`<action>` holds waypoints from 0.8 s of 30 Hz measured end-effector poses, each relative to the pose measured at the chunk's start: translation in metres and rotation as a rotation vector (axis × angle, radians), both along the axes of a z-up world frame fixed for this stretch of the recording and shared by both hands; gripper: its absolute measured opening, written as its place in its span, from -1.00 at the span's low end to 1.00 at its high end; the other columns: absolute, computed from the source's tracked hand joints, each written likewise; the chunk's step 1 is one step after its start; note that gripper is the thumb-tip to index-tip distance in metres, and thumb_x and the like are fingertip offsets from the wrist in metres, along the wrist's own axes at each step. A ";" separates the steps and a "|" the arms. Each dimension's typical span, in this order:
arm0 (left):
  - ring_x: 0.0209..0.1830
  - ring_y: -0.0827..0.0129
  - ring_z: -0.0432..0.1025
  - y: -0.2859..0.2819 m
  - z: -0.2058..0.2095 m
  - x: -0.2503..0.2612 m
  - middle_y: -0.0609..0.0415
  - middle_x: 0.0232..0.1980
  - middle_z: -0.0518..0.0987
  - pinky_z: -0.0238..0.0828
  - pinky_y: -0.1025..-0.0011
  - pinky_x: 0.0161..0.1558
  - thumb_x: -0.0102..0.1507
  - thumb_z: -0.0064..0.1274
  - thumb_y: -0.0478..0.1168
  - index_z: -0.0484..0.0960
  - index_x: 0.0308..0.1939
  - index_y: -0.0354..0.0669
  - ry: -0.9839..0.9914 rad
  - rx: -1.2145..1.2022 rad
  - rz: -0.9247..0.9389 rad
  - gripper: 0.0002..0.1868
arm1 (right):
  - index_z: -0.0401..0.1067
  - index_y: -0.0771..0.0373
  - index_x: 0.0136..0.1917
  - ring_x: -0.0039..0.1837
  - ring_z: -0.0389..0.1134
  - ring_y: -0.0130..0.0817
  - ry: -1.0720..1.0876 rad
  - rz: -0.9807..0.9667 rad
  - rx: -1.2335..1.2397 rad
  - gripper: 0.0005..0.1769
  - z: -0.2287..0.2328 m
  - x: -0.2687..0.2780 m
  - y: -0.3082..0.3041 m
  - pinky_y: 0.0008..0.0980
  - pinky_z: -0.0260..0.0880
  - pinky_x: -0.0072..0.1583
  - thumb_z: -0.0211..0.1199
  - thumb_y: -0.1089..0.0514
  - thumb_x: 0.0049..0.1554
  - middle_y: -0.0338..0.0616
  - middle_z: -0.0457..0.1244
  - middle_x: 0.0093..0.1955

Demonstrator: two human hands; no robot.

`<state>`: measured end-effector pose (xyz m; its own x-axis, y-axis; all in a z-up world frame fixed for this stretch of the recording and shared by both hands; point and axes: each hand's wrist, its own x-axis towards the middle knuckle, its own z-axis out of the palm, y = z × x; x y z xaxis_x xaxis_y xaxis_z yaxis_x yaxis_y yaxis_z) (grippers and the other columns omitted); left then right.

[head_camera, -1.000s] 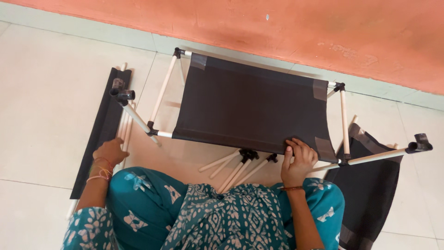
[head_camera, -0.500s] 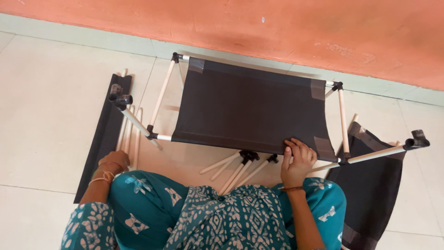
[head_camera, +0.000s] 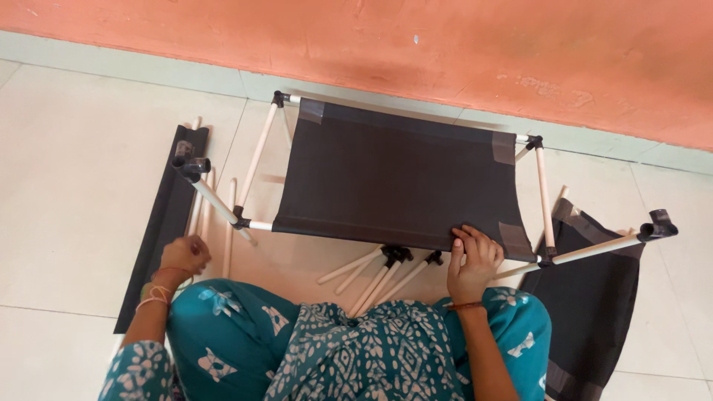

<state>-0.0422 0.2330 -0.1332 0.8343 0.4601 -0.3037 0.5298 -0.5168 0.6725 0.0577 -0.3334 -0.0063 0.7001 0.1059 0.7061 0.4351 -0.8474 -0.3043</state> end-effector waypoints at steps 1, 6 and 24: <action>-0.40 0.15 0.64 -0.001 0.001 0.003 -0.20 -0.32 0.69 0.64 0.21 -0.28 0.22 0.15 -0.41 0.68 -0.28 -0.37 -0.107 -0.142 0.093 -0.95 | 0.55 0.20 0.09 0.29 0.29 -0.16 0.000 0.001 -0.002 -0.77 0.000 0.000 0.000 -0.11 0.07 0.43 0.09 0.13 0.35 -0.12 0.35 0.20; -0.39 0.27 0.57 -0.006 0.029 0.027 -0.12 -0.26 0.62 0.63 0.32 -0.29 0.32 0.02 -0.45 0.59 -0.10 -0.41 -0.677 -0.558 0.395 -0.90 | 0.55 0.21 0.10 0.29 0.29 -0.15 -0.011 0.003 -0.011 -0.77 -0.001 0.002 -0.001 -0.12 0.07 0.42 0.09 0.13 0.36 -0.11 0.35 0.21; -0.33 0.28 0.56 -0.156 0.248 -0.004 -0.13 -0.04 0.55 0.65 0.40 -0.24 0.51 0.06 -0.53 0.49 0.00 -0.42 -1.582 -0.241 0.316 -0.94 | 0.47 0.25 0.24 0.01 0.47 -0.43 0.466 0.328 0.498 -0.70 0.091 0.004 0.060 -0.40 0.49 0.04 0.24 0.20 0.24 -0.12 0.43 0.11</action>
